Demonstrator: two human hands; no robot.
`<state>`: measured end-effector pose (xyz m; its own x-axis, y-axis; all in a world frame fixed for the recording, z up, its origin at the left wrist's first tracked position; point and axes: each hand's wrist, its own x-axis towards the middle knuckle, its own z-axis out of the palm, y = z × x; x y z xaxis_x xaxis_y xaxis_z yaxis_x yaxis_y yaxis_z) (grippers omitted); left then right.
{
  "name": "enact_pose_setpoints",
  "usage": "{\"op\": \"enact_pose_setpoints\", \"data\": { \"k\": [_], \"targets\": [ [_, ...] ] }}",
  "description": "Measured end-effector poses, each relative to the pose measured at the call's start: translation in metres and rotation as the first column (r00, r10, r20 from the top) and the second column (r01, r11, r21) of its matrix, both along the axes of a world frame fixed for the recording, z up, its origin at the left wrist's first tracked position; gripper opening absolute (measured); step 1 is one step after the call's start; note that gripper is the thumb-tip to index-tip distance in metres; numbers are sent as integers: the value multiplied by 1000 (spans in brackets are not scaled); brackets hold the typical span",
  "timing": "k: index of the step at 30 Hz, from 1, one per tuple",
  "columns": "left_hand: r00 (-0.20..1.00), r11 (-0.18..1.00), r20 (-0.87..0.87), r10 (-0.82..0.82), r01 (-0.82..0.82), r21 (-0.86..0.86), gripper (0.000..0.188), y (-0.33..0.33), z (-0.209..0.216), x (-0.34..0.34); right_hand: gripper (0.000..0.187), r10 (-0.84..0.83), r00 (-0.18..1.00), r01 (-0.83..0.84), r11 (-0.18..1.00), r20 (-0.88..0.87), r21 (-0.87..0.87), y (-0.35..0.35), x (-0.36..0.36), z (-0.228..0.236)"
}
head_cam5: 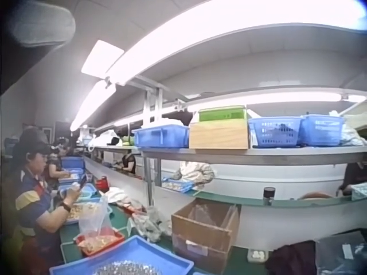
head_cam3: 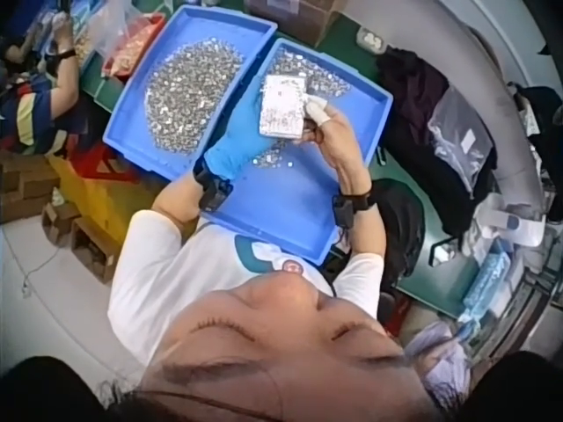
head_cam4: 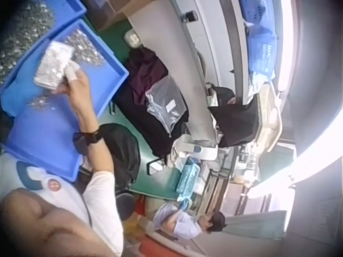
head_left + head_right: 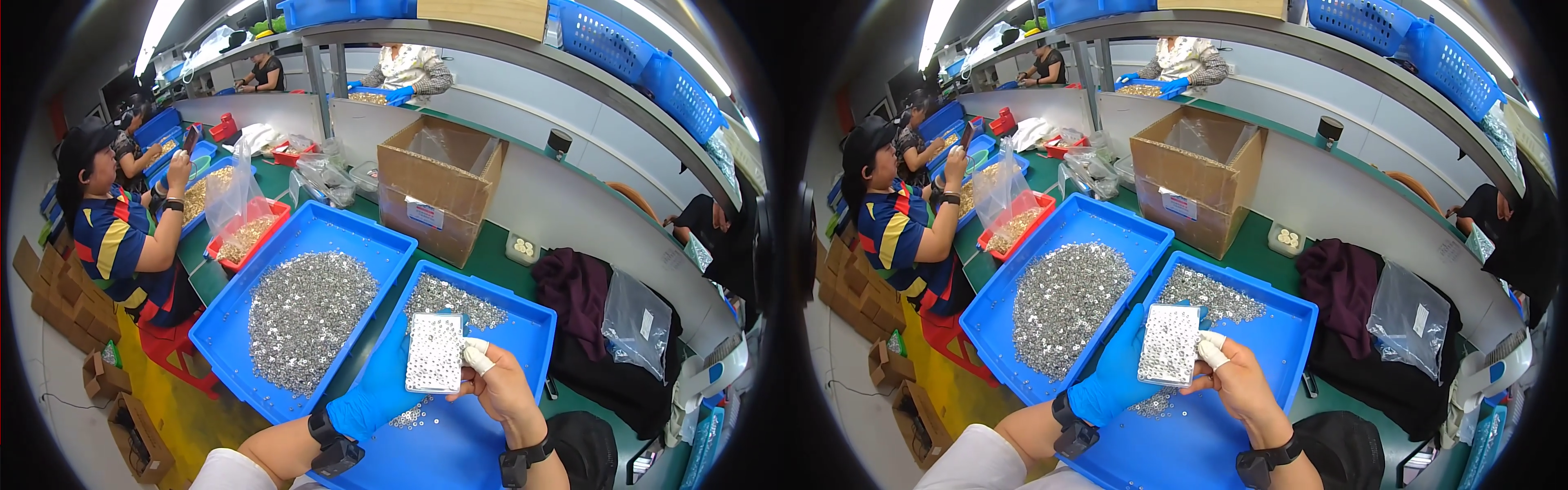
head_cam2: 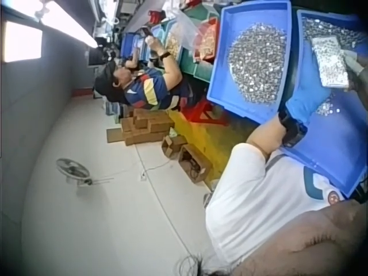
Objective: The person picks up a small white tray and places small metal rings into its holes by hand. They then shake the tray, tip it to pour the rings back into a blue bin, and use the tray to scoop more rings from the bin.
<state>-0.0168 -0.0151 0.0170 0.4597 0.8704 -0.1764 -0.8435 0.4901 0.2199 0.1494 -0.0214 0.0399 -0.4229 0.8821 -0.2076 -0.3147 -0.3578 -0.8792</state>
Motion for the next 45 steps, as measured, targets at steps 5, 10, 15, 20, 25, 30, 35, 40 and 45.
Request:
{"op": "enact_pose_setpoints", "data": {
  "k": [5,10,15,20,25,30,35,40,45],
  "targets": [
    [999,1000,37,-5,4,28,50,0,0,1,30,-17,992,14,999,122,32,1,-1,-6],
    [984,999,170,-49,46,22,49,-2,-5,-5,26,-199,847,-20,914,492,404,-2,4,2],
    [995,998,101,0,7,-69,47,-3,11,1,26,-700,443,-316,463,560,828,8,13,3],
    [998,995,64,-23,29,-91,47,-5,15,4,26,-667,524,-199,510,531,837,14,10,-11],
    [997,994,55,-58,63,-90,51,-8,17,2,29,-558,577,-98,678,597,729,13,6,-18],
    [992,990,73,-101,107,-88,52,-8,23,3,32,-545,716,52,664,436,746,12,5,-13],
    [985,987,128,-115,127,-94,51,-9,22,1,35,-540,747,32,611,387,791,14,7,-11],
    [989,988,106,-107,118,-104,51,-10,20,1,37,-556,736,18,587,386,809,13,6,-11],
    [971,985,211,-117,140,-101,50,-10,14,-1,39,-567,725,-6,562,390,827,13,6,-12]
  ]
}}
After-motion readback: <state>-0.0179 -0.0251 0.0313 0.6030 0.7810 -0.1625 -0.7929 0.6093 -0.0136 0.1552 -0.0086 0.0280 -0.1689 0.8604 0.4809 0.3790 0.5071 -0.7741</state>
